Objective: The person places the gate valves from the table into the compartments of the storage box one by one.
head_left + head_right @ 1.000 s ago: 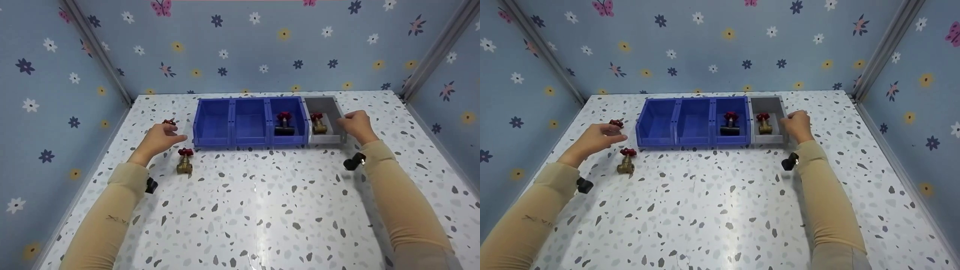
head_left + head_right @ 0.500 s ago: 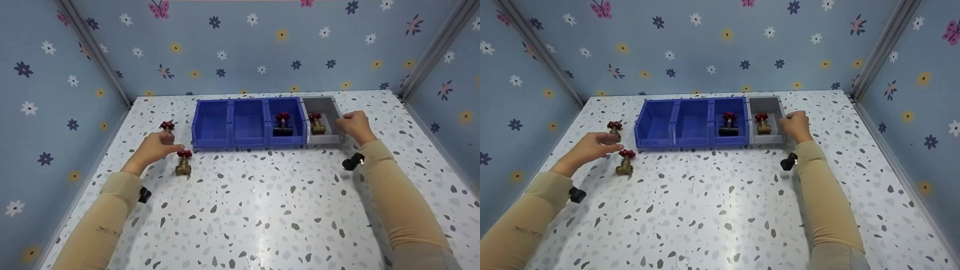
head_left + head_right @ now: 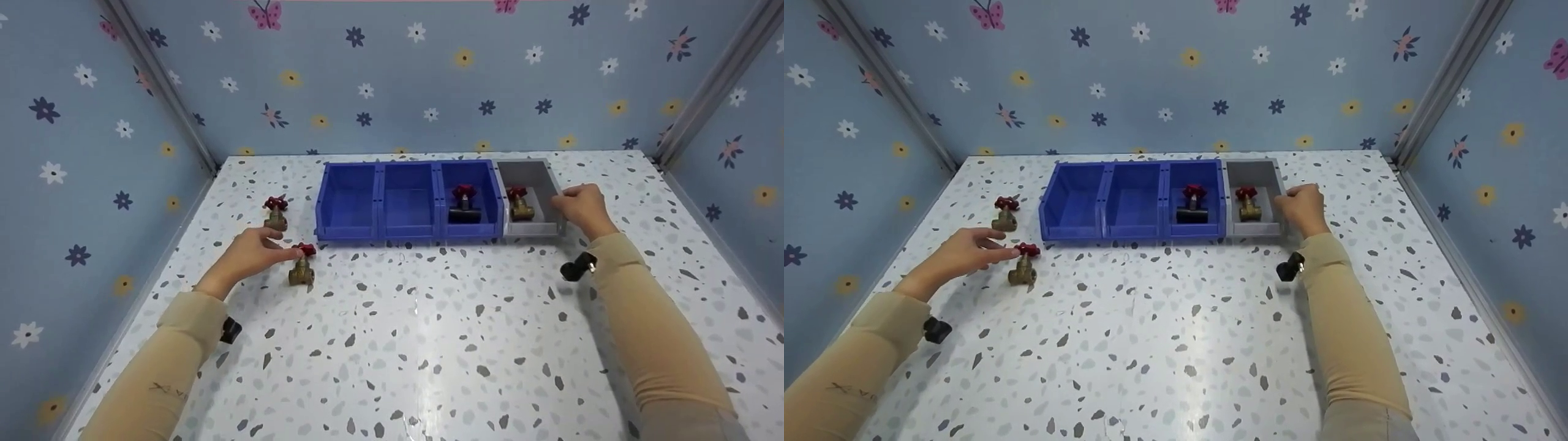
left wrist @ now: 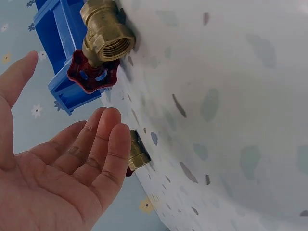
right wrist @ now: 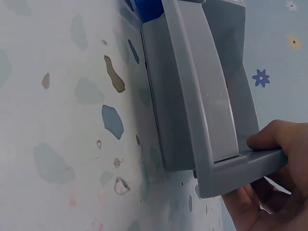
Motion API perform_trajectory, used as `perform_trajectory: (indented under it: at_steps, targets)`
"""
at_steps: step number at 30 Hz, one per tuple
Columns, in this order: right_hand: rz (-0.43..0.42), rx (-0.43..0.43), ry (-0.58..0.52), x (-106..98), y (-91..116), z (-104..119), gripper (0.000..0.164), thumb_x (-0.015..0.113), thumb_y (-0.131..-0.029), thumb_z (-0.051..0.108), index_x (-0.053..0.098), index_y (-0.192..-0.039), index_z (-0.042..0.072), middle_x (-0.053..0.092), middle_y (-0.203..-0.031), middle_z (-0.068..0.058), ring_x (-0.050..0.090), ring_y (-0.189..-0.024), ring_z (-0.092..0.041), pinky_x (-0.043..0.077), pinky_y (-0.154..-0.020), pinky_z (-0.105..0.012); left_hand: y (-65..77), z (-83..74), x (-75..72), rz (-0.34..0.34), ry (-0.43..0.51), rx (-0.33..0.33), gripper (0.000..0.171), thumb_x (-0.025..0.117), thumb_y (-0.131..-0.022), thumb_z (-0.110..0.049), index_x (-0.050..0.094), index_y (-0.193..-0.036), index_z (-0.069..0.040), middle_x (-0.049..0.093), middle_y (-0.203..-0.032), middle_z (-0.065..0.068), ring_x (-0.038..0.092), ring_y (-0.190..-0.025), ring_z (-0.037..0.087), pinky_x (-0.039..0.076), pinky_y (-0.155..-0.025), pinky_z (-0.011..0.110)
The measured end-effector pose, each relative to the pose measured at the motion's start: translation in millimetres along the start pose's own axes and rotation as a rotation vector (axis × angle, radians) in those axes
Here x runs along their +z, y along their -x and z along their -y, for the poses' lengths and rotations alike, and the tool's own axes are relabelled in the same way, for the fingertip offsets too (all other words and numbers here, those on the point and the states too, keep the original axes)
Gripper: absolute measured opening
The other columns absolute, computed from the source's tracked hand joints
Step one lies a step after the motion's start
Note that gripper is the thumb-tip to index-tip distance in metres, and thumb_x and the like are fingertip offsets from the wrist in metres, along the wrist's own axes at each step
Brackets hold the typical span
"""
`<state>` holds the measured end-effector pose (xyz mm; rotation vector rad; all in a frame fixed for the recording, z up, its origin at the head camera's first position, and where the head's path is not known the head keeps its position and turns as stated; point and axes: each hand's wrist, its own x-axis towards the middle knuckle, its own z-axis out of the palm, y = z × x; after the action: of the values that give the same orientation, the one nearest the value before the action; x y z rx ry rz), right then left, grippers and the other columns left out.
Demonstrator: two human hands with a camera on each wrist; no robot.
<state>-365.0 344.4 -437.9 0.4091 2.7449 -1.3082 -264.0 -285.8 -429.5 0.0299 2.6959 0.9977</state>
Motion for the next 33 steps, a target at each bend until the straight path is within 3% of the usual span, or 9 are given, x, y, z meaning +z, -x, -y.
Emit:
perform_trajectory:
  at_steps: [8, 19, 29, 33]
  targets:
    - [-0.018, -0.02, 0.014, -1.7, 1.8, -0.6, 0.06, 0.058, -0.104, 0.023, 0.054, -0.151, -0.013, 0.057, -0.154, -0.035, 0.06, -0.135, -0.04, 0.051, -0.114, -0.052, 8.2, 7.6, 6.0, 0.018, -0.015, -0.036, 0.101, 0.079, -0.093, -0.064, 0.048, -0.156, 0.009, 0.066, -0.143, 0.033, 0.069, -0.125, 0.044, 0.058, -0.105, 0.057]
    - [-0.004, 0.04, -0.006, 0.4, 1.3, 2.8, 0.061, 0.057, -0.106, 0.021, 0.048, -0.156, -0.012, 0.052, -0.159, -0.033, 0.056, -0.144, -0.042, 0.048, -0.122, -0.054, 13.9, 8.0, 18.3, 0.013, -0.017, -0.033, 0.083, 0.086, -0.088, -0.057, 0.063, -0.136, 0.006, 0.073, -0.125, 0.023, 0.071, -0.101, 0.029, 0.059, -0.087, 0.04]
    - [-0.002, 0.025, -0.011, -0.2, 0.5, 0.7, 0.058, 0.056, -0.105, 0.021, 0.052, -0.153, -0.012, 0.055, -0.156, -0.033, 0.057, -0.141, -0.04, 0.049, -0.119, -0.052, 8.7, 5.7, 29.6, 0.023, -0.01, -0.011, 0.079, 0.091, -0.085, -0.052, 0.066, -0.133, 0.006, 0.074, -0.123, 0.021, 0.07, -0.104, 0.03, 0.059, -0.093, 0.044]
    - [-0.013, -0.008, -0.002, 0.0, 1.3, -2.1, 0.057, 0.057, -0.104, 0.024, 0.056, -0.148, -0.012, 0.058, -0.152, -0.033, 0.061, -0.13, -0.035, 0.054, -0.107, -0.044, 7.7, 5.7, 34.0, 0.012, -0.021, 0.012, 0.074, 0.092, -0.085, -0.048, 0.069, -0.128, 0.007, 0.074, -0.122, 0.022, 0.068, -0.1, 0.028, 0.058, -0.092, 0.043]
